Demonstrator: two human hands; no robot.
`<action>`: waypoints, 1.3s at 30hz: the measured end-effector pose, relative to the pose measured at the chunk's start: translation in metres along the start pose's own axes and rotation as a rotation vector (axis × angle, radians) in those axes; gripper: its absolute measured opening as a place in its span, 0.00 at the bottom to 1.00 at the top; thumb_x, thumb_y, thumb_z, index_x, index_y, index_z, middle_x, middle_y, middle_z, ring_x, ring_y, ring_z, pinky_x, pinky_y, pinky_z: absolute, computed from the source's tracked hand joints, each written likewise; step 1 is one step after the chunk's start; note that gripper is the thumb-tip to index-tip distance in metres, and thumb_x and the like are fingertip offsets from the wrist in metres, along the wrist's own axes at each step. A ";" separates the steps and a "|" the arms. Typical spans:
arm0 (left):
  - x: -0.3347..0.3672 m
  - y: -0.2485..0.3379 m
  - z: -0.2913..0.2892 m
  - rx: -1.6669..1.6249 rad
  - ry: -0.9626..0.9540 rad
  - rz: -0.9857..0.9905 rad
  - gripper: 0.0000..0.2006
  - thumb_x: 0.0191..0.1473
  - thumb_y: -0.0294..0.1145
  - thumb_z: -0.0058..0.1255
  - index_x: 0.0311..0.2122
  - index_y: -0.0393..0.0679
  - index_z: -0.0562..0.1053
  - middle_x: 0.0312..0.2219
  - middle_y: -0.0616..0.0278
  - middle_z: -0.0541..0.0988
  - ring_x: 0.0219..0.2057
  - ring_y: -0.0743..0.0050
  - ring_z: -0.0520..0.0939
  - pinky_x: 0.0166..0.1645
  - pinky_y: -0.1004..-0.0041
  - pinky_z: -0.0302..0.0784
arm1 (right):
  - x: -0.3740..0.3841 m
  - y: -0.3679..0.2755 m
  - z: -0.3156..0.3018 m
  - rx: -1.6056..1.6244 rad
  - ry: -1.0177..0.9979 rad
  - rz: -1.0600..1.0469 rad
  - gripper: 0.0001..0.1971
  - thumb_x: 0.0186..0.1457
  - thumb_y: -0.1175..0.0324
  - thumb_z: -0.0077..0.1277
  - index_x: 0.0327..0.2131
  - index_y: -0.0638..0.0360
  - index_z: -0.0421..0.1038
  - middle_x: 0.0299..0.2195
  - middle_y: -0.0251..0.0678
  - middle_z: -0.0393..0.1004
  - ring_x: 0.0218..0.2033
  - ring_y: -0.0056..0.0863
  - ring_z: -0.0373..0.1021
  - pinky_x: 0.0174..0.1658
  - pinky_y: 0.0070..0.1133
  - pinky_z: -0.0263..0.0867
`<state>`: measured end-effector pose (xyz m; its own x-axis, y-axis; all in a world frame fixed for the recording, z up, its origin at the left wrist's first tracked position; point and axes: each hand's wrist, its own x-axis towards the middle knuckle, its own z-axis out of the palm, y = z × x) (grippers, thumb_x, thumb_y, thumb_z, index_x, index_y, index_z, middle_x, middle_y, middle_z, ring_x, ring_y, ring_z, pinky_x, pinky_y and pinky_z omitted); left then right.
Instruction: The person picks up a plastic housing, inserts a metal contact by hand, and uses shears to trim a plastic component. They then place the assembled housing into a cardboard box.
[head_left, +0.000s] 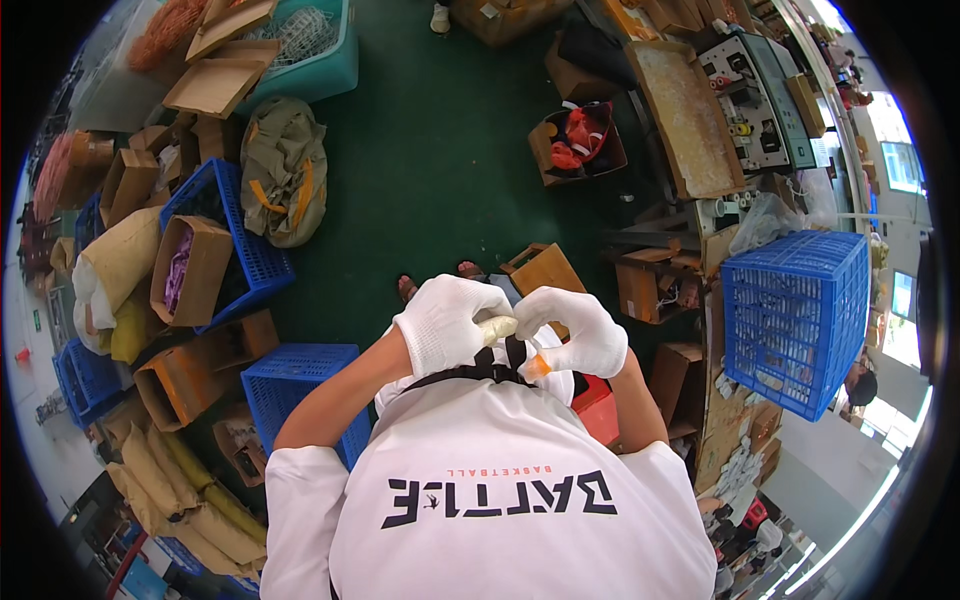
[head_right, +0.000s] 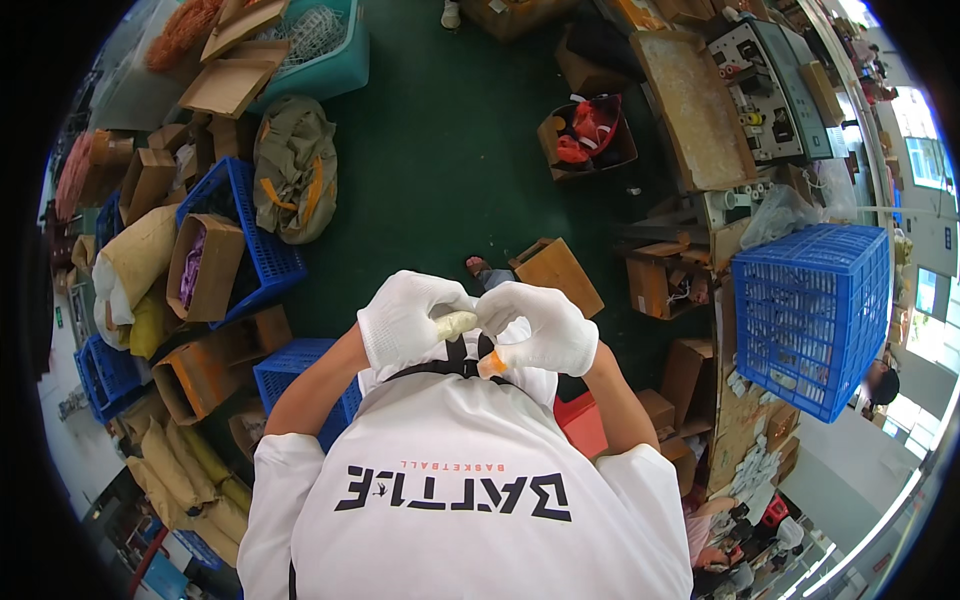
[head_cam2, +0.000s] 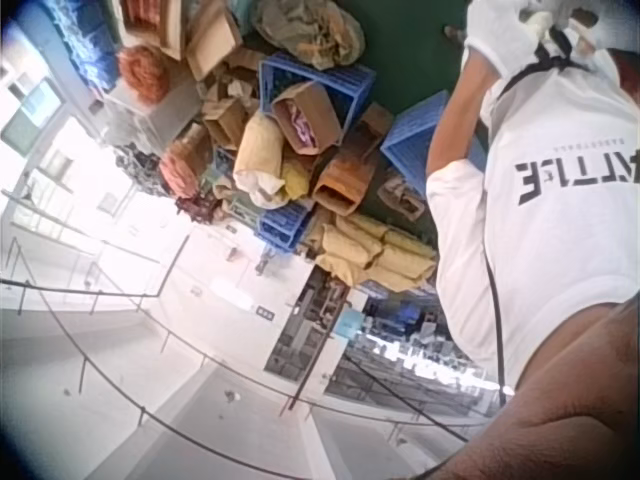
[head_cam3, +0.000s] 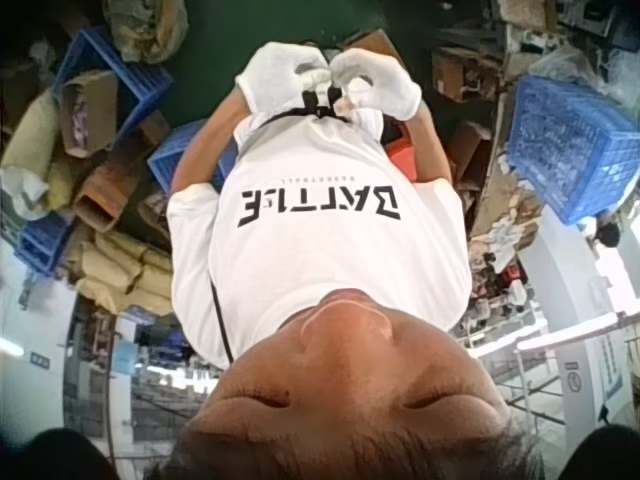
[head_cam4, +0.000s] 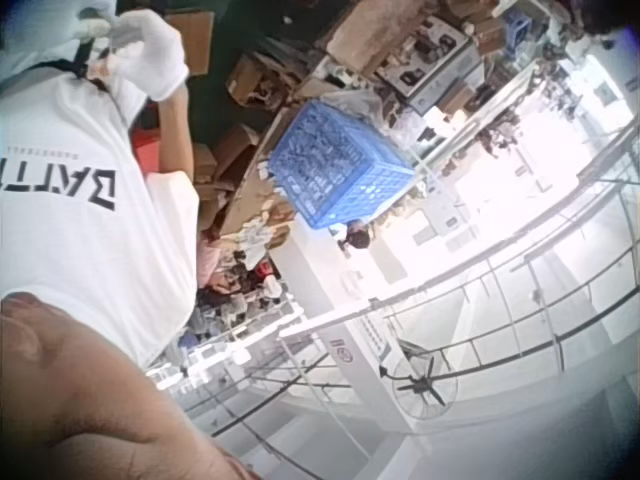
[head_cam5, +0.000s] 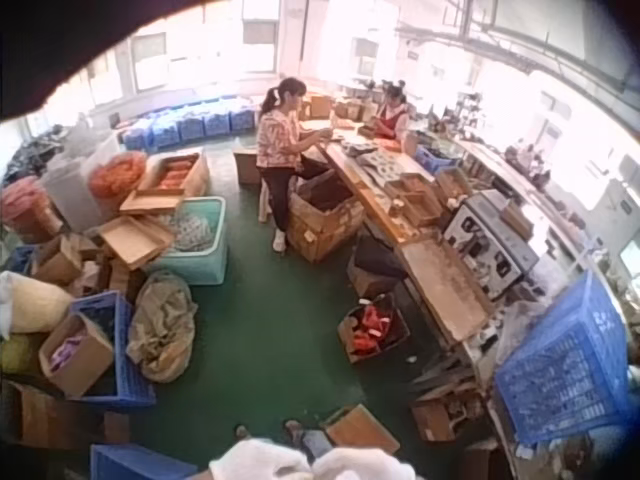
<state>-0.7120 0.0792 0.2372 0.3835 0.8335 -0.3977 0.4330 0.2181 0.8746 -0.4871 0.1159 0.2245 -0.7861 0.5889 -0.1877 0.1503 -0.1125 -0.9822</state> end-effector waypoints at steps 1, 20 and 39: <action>-0.001 0.001 -0.001 -0.022 -0.009 -0.018 0.07 0.50 0.32 0.56 0.32 0.40 0.78 0.22 0.55 0.80 0.24 0.64 0.81 0.31 0.70 0.74 | 0.001 -0.003 0.001 -0.031 0.004 -0.012 0.26 0.38 0.60 0.70 0.38 0.65 0.72 0.35 0.36 0.74 0.34 0.25 0.73 0.41 0.20 0.69; -0.020 0.004 -0.014 0.196 0.167 0.303 0.05 0.43 0.29 0.61 0.29 0.45 0.79 0.22 0.61 0.78 0.23 0.62 0.77 0.29 0.70 0.72 | 0.007 -0.011 0.003 -0.119 0.069 -0.079 0.09 0.46 0.76 0.59 0.34 0.66 0.76 0.31 0.39 0.78 0.31 0.29 0.75 0.36 0.19 0.70; -0.011 -0.004 0.005 0.265 0.400 0.283 0.05 0.46 0.31 0.58 0.30 0.46 0.78 0.21 0.64 0.77 0.22 0.64 0.77 0.29 0.69 0.71 | 0.018 -0.004 0.027 -0.123 0.384 0.079 0.07 0.51 0.79 0.51 0.34 0.61 0.76 0.26 0.35 0.76 0.26 0.21 0.73 0.32 0.17 0.68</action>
<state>-0.7134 0.0669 0.2366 0.1975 0.9800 0.0244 0.5685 -0.1348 0.8116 -0.5175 0.1052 0.2247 -0.4921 0.8406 -0.2263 0.2905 -0.0864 -0.9530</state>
